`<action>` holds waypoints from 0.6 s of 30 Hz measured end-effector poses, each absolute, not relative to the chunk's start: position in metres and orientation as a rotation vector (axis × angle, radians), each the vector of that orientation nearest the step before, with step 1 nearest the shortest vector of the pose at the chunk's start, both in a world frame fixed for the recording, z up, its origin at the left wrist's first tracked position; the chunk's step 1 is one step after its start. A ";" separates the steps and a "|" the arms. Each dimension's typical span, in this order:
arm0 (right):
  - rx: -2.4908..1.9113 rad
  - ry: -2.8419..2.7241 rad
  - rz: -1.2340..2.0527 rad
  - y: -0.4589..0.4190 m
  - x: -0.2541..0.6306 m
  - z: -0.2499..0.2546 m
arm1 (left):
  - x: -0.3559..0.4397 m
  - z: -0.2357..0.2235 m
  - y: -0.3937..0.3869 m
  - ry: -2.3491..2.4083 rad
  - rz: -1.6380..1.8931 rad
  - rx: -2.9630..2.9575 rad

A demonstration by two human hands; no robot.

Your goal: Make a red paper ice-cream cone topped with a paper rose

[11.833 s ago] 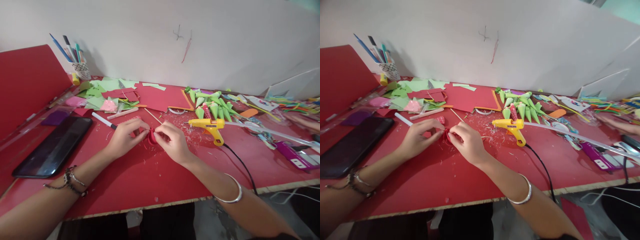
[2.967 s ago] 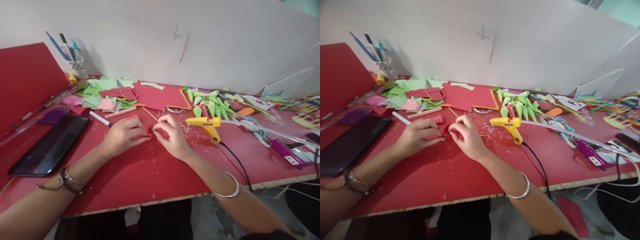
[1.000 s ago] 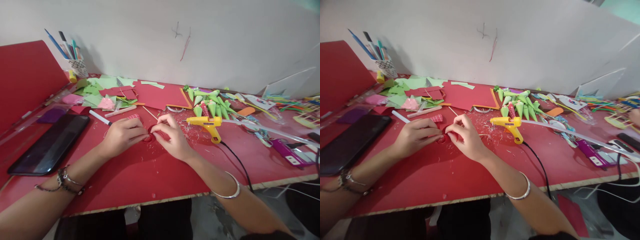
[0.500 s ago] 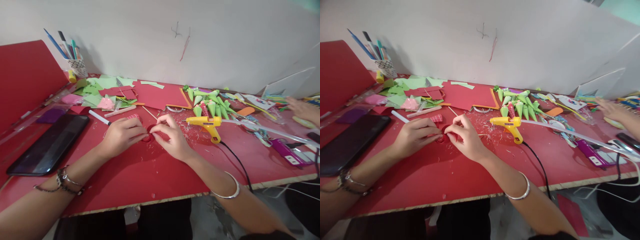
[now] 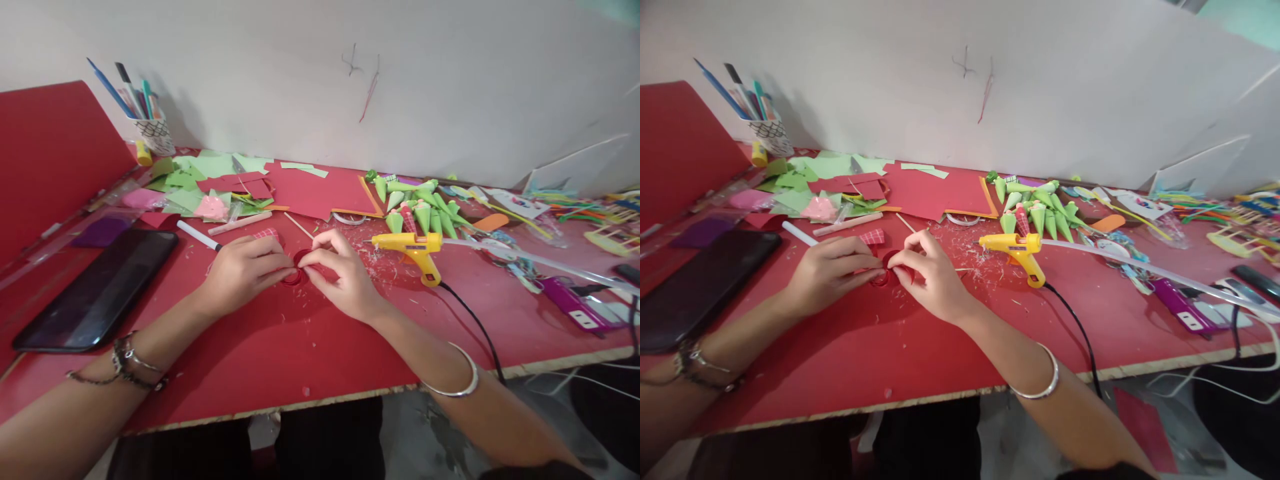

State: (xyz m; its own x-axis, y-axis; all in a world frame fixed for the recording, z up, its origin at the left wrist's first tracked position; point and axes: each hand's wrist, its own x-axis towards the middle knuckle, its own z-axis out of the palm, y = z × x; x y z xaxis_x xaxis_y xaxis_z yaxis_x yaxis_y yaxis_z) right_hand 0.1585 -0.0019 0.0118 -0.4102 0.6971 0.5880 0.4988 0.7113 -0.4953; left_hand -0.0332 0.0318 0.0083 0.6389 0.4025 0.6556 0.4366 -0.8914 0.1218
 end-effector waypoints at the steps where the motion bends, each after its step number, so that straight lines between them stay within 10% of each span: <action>1: -0.911 -2.099 0.305 -0.002 0.158 0.012 | -0.033 0.008 0.032 -0.716 -1.096 -2.798; 18: -0.997 -1.834 0.114 -0.003 0.159 0.010 | -0.032 0.005 0.038 -1.583 -1.539 -3.221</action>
